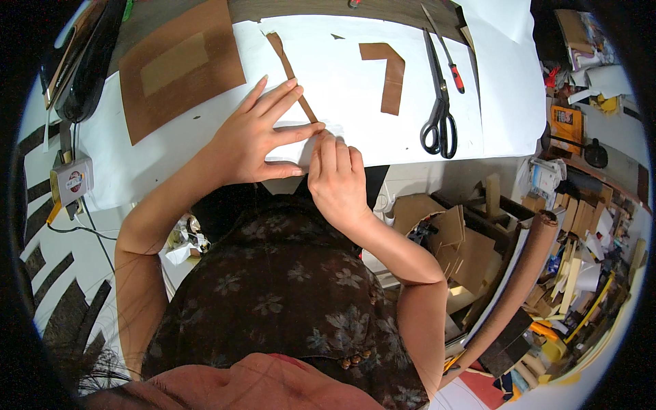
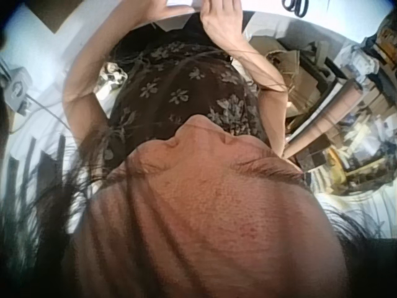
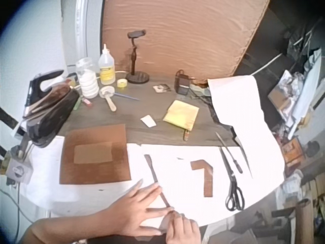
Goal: The person uses a hot knife to cut and shape a brown leather strip on a white worktable, then trims the edges with scissors. They repeat the cutting and trimming steps on the same strip, folding and pressing it between passes. The workspace contains an iron, scissors, and other craft tools.
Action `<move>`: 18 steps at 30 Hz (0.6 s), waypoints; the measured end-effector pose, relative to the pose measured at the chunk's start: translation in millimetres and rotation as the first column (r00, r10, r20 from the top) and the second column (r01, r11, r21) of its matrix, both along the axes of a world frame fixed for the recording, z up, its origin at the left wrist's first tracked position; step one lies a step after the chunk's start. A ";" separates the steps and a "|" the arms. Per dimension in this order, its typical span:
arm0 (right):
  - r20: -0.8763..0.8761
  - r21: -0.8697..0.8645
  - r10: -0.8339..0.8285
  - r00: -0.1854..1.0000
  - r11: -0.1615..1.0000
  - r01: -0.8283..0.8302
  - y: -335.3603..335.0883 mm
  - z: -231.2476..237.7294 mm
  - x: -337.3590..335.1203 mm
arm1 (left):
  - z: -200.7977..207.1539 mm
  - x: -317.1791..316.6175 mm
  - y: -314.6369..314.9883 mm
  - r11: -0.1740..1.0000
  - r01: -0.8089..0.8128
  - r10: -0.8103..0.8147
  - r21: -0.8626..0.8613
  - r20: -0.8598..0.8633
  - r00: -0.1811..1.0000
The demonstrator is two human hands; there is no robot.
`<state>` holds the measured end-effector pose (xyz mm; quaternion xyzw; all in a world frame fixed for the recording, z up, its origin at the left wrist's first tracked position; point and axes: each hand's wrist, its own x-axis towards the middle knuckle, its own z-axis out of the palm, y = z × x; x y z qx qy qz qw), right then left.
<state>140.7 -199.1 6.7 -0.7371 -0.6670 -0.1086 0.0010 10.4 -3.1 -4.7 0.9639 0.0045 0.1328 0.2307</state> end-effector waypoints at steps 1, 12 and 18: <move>-0.039 0.019 -0.015 0.999 1.000 0.015 -0.8 -0.1 0.6 | 0.6 0.5 0.0 1.000 0.000 0.000 0.004 -0.003 1.000; -0.613 0.323 -0.067 0.787 0.888 0.328 11.3 -8.4 24.5 | 9.2 -0.3 0.0 1.000 0.008 -0.007 0.003 -0.107 0.994; -0.508 0.373 0.018 0.861 0.906 0.201 17.1 -11.6 27.9 | 11.2 -0.3 1.1 1.000 0.013 -0.012 0.001 -0.150 0.989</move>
